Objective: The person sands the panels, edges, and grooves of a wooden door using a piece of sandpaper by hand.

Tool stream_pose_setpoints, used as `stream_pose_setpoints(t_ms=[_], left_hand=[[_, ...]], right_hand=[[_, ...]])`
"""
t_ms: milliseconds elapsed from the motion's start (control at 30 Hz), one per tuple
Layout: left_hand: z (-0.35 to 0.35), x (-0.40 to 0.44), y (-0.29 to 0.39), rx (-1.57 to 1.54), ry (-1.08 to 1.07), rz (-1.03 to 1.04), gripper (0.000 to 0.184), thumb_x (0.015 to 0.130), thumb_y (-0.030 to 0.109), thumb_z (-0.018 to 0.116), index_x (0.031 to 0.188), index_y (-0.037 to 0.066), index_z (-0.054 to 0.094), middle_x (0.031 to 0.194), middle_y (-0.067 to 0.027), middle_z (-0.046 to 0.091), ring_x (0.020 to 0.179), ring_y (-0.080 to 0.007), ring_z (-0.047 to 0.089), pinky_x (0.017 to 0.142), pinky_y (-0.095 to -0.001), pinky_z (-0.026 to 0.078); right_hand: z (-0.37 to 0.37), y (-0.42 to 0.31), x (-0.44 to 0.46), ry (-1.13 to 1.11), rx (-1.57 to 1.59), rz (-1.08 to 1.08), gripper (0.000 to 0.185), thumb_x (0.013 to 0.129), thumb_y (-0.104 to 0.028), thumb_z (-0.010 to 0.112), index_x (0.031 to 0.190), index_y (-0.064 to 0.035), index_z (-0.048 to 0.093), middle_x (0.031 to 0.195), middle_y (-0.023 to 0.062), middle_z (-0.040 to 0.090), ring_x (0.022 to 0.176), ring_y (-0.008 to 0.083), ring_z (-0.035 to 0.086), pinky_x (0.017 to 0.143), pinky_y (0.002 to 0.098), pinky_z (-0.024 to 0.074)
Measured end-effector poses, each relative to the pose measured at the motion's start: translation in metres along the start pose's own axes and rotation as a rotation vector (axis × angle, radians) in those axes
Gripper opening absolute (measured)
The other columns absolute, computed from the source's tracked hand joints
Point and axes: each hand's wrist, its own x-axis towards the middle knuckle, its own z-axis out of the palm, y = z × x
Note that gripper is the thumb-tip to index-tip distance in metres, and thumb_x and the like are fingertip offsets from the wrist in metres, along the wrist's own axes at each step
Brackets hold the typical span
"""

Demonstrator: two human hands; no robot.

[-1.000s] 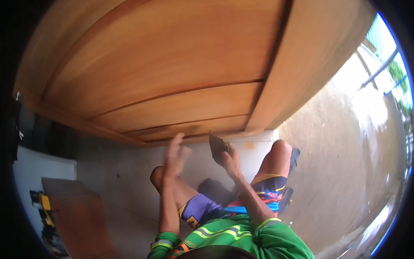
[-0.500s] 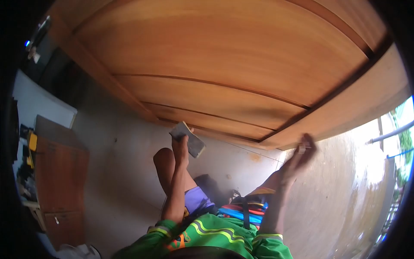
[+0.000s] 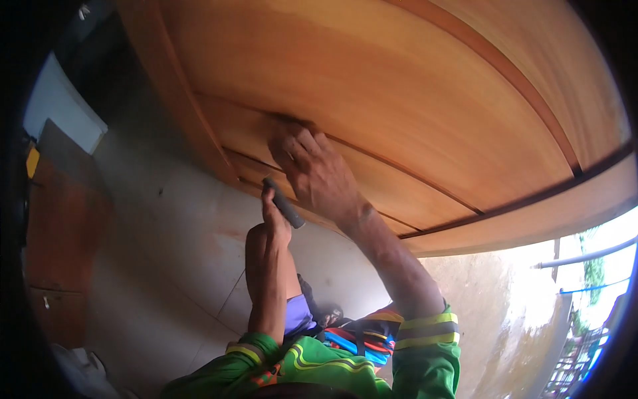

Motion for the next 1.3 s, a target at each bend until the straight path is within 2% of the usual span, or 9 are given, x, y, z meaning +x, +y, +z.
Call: stream_pose_setpoints(t_ms=[67, 167, 433, 833, 1033, 1133, 1167, 1267, 1300], left_hand=[[-0.017, 0.02, -0.02, 0.196, -0.021, 0.138, 0.056, 0.096, 0.038, 0.068, 0.141, 0.013, 0.045, 0.127, -0.0028, 0.055, 0.119, -0.0184, 0.052, 0.106, -0.0357, 0.039], [-0.013, 0.015, -0.023, 0.052, 0.034, 0.19, 0.065, 0.092, 0.033, 0.077, 0.14, 0.004, 0.043, 0.129, -0.0077, 0.055, 0.118, -0.0195, 0.052, 0.106, -0.0363, 0.04], [0.021, 0.012, -0.013, 0.128, 0.125, 0.382, 0.05, 0.096, 0.025, 0.075, 0.129, 0.001, 0.047, 0.122, -0.0103, 0.057, 0.111, -0.0178, 0.054, 0.1, -0.0346, 0.043], [0.027, 0.036, -0.013, 0.183, 0.197, 0.516, 0.049, 0.096, 0.023, 0.074, 0.13, -0.003, 0.05, 0.119, -0.0109, 0.061, 0.11, -0.0185, 0.058, 0.097, -0.0344, 0.046], [0.037, 0.016, 0.003, 0.279, 0.206, 0.422, 0.049, 0.096, 0.024, 0.073, 0.131, -0.003, 0.05, 0.121, -0.0147, 0.061, 0.113, -0.0237, 0.06, 0.1, -0.0386, 0.047], [0.035, 0.011, -0.014, 0.227, 0.146, 0.447, 0.046, 0.096, 0.023, 0.072, 0.129, -0.002, 0.052, 0.12, -0.015, 0.062, 0.113, -0.0241, 0.06, 0.101, -0.0397, 0.046], [0.036, 0.006, -0.015, 0.167, 0.161, 0.44, 0.042, 0.097, 0.024, 0.072, 0.126, -0.001, 0.054, 0.118, -0.0139, 0.064, 0.111, -0.0239, 0.062, 0.099, -0.0392, 0.048], [0.041, 0.007, -0.009, 0.053, 0.136, 0.365, 0.038, 0.097, 0.023, 0.071, 0.124, 0.0, 0.057, 0.115, -0.0131, 0.066, 0.108, -0.0235, 0.064, 0.096, -0.0383, 0.05], [0.042, 0.004, 0.006, 0.074, 0.18, 0.363, 0.038, 0.097, 0.022, 0.071, 0.124, 0.0, 0.057, 0.113, -0.013, 0.067, 0.105, -0.024, 0.065, 0.094, -0.0373, 0.051]], right_hand=[[-0.005, -0.001, 0.013, -0.138, -0.042, -0.045, 0.045, 0.082, -0.015, 0.062, 0.125, -0.0007, 0.067, 0.136, 0.0141, 0.058, 0.128, 0.0302, 0.052, 0.105, 0.0425, 0.0454], [-0.004, 0.01, 0.025, -0.163, 0.082, -0.139, 0.039, 0.083, -0.011, 0.061, 0.119, -0.0028, 0.073, 0.149, 0.0139, 0.054, 0.146, 0.0282, 0.042, 0.12, 0.0421, 0.0375], [-0.019, 0.022, 0.035, -0.239, 0.319, -0.145, 0.036, 0.081, 0.011, 0.064, 0.114, -0.0007, 0.073, 0.13, 0.0159, 0.067, 0.136, 0.0315, 0.053, 0.116, 0.0441, 0.0435], [-0.011, 0.008, 0.038, -0.258, 0.444, 0.073, 0.038, 0.078, 0.006, 0.069, 0.115, -0.0035, 0.073, 0.129, 0.015, 0.066, 0.134, 0.0364, 0.054, 0.111, 0.0454, 0.0476], [0.049, -0.018, 0.044, 0.002, -0.175, -0.151, 0.035, 0.078, -0.004, 0.072, 0.112, -0.0094, 0.073, 0.128, 0.0126, 0.066, 0.127, 0.035, 0.057, 0.101, 0.0453, 0.0456], [0.086, -0.013, 0.078, -0.06, -0.285, -0.303, 0.042, 0.079, -0.012, 0.074, 0.121, -0.0117, 0.069, 0.124, 0.012, 0.065, 0.124, 0.0335, 0.056, 0.096, 0.0421, 0.0425], [0.094, -0.018, 0.097, -0.023, -0.24, -0.431, 0.041, 0.08, -0.016, 0.077, 0.12, -0.0107, 0.07, 0.131, 0.0114, 0.061, 0.118, 0.0323, 0.054, 0.098, 0.0495, 0.0427], [0.128, -0.042, 0.159, -0.097, -0.24, -0.726, 0.031, 0.093, -0.029, 0.062, 0.11, -0.0065, 0.074, 0.145, 0.0206, 0.052, 0.142, 0.0374, 0.04, 0.123, 0.0521, 0.0222], [0.152, -0.048, 0.19, -0.019, -0.308, -0.793, 0.033, 0.09, -0.033, 0.064, 0.109, -0.0078, 0.075, 0.145, 0.0189, 0.053, 0.142, 0.036, 0.04, 0.122, 0.0528, 0.022]])
